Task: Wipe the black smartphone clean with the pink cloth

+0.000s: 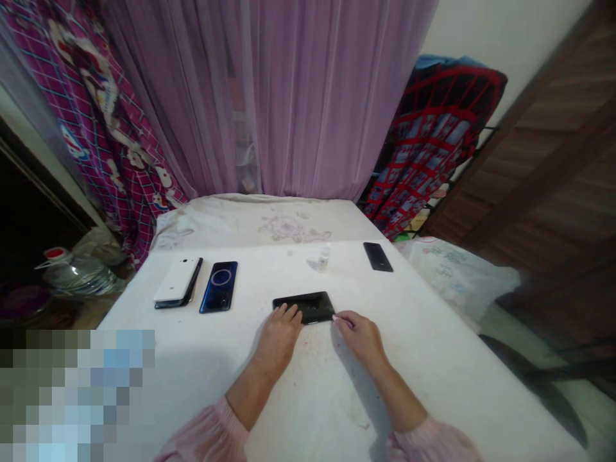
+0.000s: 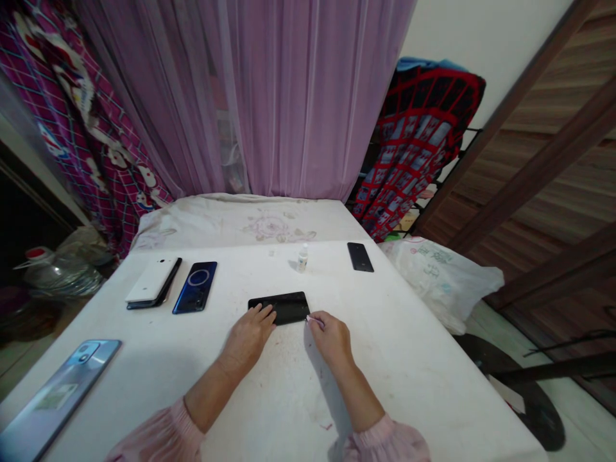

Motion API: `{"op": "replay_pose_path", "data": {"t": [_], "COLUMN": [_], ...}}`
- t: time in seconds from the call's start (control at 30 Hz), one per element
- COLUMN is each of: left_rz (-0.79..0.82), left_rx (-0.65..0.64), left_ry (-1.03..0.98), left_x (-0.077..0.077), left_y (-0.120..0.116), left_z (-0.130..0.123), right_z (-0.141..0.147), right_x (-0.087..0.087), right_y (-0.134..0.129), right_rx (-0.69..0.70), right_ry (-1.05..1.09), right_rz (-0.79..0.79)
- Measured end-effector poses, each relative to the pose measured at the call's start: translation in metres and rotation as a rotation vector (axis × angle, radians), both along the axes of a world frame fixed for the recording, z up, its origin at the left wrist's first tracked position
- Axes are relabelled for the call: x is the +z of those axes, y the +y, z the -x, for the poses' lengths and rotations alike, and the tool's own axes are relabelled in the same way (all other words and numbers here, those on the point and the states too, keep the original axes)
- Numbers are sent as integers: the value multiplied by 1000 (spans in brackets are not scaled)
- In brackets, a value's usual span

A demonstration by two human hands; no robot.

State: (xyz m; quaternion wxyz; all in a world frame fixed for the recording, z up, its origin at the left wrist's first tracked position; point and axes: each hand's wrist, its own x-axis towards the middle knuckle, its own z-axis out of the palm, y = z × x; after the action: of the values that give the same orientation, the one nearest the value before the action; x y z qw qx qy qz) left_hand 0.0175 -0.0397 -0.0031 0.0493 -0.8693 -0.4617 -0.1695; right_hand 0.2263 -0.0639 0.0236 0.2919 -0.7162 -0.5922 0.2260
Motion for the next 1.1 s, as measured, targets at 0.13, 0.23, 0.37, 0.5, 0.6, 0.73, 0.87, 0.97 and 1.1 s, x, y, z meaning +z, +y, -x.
{"op": "replay_pose_path", "data": {"t": [0.13,0.23,0.37,0.5,0.6,0.73,0.87,0.97,1.1], "left_rz": [17,8,0,9,6,20,20,3,2], "left_rx": [0,35,63,51,38,34,26,5,-19], "left_ry": [6,-3,-1,21,4,1,-14,-9,-12], "left_x": [1,2,6,10,9,7,4,2,1], "left_y": [0,-1,-2,-2,-2,-2,-2,-1,-1], "left_z": [-4,-6,-8,-8,-7,-7,-6,-4,-2], "right_z": [-3,-6,-4,0,3,8,6,-6,-14], "right_x": [6,8,4,-1,-3,-2,2,5,12], "right_y": [8,8,12,25,42,65,77,81,88], "right_rx": [-14,-40,-39,-21,-10,-27,47,210,411], "right_ry": [-67,-75,-69,-102,-143,-176,-163,-168,-268], "right_rz": [14,16,16,-7,-38,-43,-45,-42,-22]}}
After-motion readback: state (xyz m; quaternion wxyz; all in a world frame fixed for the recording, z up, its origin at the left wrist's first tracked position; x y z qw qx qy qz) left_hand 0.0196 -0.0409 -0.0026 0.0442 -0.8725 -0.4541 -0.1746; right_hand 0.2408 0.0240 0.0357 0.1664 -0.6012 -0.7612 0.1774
